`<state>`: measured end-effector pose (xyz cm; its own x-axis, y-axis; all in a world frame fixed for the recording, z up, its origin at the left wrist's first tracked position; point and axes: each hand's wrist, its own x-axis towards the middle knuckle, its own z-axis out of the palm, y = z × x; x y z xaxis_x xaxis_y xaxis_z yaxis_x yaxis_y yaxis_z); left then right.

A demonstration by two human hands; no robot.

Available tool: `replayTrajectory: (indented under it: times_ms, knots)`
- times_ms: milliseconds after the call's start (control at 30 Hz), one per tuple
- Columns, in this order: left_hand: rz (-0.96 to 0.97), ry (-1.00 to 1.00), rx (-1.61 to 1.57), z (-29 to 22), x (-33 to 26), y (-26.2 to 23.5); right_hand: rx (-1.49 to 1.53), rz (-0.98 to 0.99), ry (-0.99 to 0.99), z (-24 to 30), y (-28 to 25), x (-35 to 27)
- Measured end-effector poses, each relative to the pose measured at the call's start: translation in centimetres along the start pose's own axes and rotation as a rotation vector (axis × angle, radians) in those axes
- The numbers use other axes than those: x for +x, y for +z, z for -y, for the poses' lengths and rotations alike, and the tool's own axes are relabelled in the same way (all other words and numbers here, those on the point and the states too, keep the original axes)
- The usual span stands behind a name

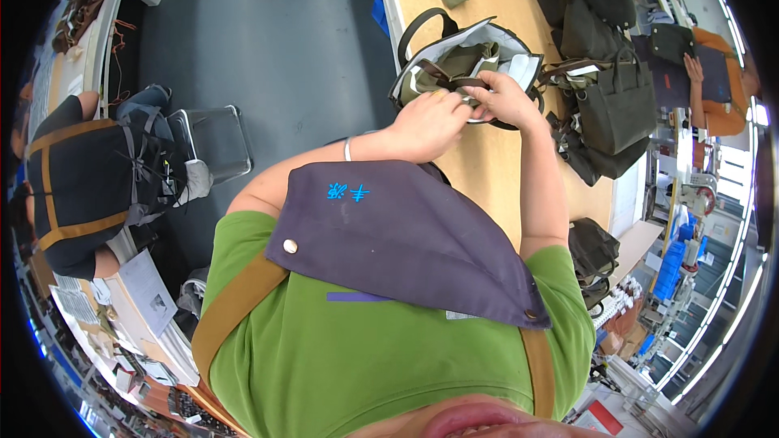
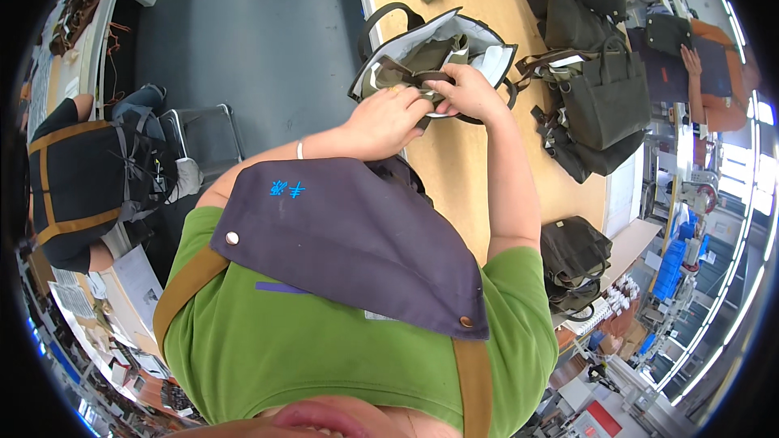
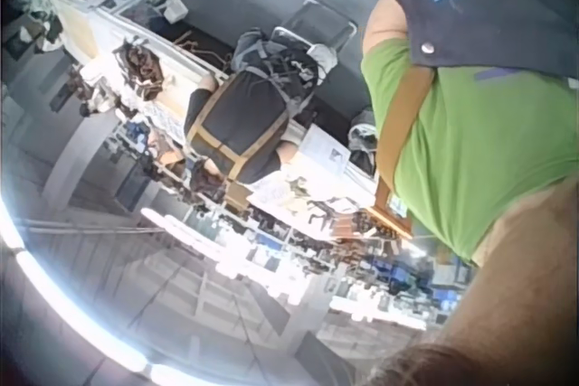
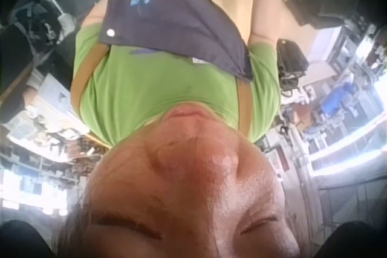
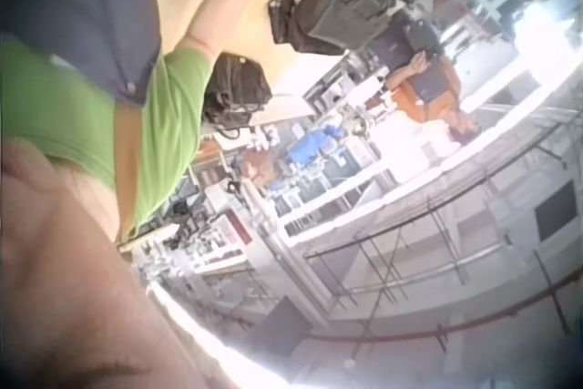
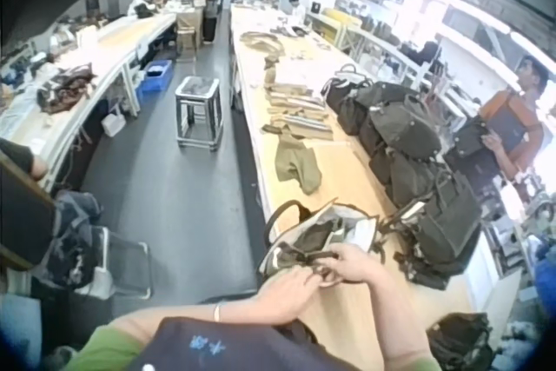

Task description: Inspecting and assembling the metal clips and D-rings on a canvas and leather bag.

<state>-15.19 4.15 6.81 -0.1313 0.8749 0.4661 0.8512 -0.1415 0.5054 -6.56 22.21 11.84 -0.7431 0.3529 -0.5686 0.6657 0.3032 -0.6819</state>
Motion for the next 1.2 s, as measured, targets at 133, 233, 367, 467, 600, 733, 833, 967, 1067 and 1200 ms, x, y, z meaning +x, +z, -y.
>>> replayTrajectory:
  times_ms: [133, 233, 367, 467, 600, 733, 833, 967, 1067, 1200]
  knots:
    - [0.228, -0.156, 0.083, 1.4, -1.4, 2.4, 0.189, 0.183, -0.241, -1.6, 0.4, 0.4]
    - [0.122, -0.086, 0.029, 1.6, 0.8, 0.2, -0.082, 0.202, -0.174, -0.6, -1.2, -0.1]
    - [-0.014, 0.109, -0.222, 0.2, 4.7, -6.3, -0.109, 0.23, -0.308, 5.8, -4.7, -4.2]
    - [0.158, 0.033, -0.413, 0.5, 5.7, -8.1, -0.208, 0.225, -0.315, 6.9, -5.1, -4.8]
    - [-0.011, 0.09, -0.45, 0.6, 5.1, -7.9, -0.133, 0.202, -0.321, 6.4, -5.6, -4.7]
    - [0.127, -0.112, -0.515, 1.3, 4.9, -9.2, 0.063, 0.271, -0.145, 7.0, -5.4, -4.7]
    - [-0.009, 0.049, -0.602, 1.8, 4.0, -8.3, -0.015, 0.274, -0.141, 7.8, -4.6, -4.6]
    - [0.119, -0.016, -0.525, 2.6, 3.9, -8.9, -0.018, 0.326, -0.249, 7.1, -4.2, -3.3]
    - [0.093, -0.095, -0.601, 2.4, 3.6, -9.0, -0.085, 0.289, -0.367, 7.5, -3.1, -3.0]
    - [0.125, -0.081, -0.543, 2.3, 3.7, -9.1, -0.228, 0.263, -0.329, 8.4, -2.9, -3.7]
